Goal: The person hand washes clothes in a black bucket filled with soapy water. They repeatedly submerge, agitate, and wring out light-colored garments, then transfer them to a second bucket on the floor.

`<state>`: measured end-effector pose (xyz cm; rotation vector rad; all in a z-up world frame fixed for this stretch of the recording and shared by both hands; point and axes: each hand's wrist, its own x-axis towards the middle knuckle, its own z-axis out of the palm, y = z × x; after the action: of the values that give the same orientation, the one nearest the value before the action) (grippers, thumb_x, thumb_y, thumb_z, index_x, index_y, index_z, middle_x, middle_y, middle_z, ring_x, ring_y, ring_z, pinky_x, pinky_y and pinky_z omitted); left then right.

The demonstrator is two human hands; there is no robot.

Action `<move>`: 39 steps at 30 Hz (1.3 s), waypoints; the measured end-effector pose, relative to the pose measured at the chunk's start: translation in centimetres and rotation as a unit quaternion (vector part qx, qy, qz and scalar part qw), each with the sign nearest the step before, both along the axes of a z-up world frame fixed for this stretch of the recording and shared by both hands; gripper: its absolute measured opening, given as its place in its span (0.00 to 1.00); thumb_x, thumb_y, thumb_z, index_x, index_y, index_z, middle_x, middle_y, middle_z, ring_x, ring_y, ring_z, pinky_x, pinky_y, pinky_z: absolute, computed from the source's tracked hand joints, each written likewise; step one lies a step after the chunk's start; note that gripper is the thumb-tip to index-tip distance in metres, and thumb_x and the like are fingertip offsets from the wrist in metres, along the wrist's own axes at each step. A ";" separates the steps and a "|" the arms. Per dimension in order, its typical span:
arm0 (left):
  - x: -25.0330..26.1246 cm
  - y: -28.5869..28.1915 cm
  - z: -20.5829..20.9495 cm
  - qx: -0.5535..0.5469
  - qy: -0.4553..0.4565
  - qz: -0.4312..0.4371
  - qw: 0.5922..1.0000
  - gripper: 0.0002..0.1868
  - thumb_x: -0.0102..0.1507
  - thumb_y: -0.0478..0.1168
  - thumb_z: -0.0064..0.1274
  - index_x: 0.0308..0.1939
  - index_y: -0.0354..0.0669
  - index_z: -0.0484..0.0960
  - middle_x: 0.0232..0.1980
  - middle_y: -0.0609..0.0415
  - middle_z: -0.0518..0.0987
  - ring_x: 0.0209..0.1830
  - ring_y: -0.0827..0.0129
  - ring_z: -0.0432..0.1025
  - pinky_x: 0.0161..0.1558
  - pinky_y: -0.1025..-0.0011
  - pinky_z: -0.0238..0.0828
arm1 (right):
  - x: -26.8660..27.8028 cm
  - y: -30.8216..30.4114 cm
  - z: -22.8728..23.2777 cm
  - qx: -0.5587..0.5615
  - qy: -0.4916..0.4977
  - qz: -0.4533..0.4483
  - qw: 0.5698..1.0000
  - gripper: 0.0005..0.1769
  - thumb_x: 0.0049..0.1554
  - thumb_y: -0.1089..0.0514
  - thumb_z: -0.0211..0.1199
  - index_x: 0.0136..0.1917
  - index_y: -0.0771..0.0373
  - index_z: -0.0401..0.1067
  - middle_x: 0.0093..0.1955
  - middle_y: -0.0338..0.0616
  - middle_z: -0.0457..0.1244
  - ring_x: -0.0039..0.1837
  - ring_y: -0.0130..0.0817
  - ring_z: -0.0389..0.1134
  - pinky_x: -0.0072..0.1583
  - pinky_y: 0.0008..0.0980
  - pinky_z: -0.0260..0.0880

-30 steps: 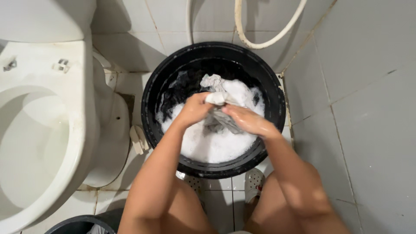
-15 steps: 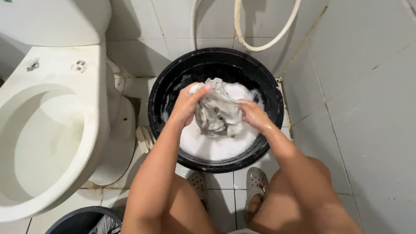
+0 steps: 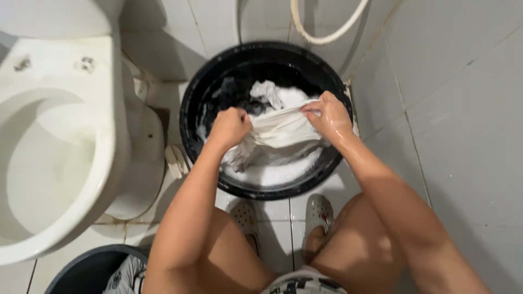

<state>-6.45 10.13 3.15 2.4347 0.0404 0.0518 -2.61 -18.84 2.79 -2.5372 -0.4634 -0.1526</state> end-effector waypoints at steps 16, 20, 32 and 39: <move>0.3 -4.4 -21.0 0.239 0.439 -0.068 0.863 0.47 0.57 0.44 0.63 0.78 0.75 0.58 0.86 0.57 0.30 0.83 0.41 0.39 0.74 0.40 0.48 | 2.2 2.6 -17.0 -0.333 0.444 -0.002 0.832 0.54 0.50 0.65 0.69 0.81 0.30 0.51 0.88 0.39 0.20 0.85 0.67 0.33 0.78 0.64 0.48; -0.9 -9.3 -22.6 0.219 0.440 -0.135 0.860 0.52 0.58 0.48 0.62 0.81 0.73 0.49 0.85 0.60 0.22 0.83 0.32 0.21 0.70 0.23 0.26 | 1.0 5.3 -22.9 -0.318 0.524 0.008 0.790 0.65 0.46 0.58 0.78 0.83 0.30 0.40 0.88 0.46 0.12 0.82 0.74 0.34 0.77 0.57 0.53; -0.2 -11.8 -37.4 0.246 0.441 -0.115 0.855 0.36 0.65 0.55 0.47 0.76 0.58 0.55 0.79 0.58 0.47 0.79 0.43 0.38 0.68 0.34 0.35 | 0.4 7.7 -44.6 -0.330 0.517 0.102 0.783 0.56 0.44 0.58 0.75 0.79 0.42 0.49 0.80 0.47 0.37 0.78 0.59 0.44 0.72 0.54 0.55; 1.6 -12.0 -39.5 0.186 0.393 -0.108 0.894 0.27 0.69 0.54 0.38 0.71 0.53 0.65 0.75 0.54 0.59 0.74 0.49 0.52 0.67 0.43 0.49 | 2.0 5.7 -43.6 -0.310 0.482 0.131 0.809 0.51 0.43 0.60 0.72 0.76 0.46 0.55 0.75 0.49 0.47 0.74 0.53 0.52 0.70 0.47 0.59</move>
<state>-4.85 -1.90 -36.39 2.6504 0.1312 -1.1197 -0.57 -13.14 -40.80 -2.6490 -0.4586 1.5458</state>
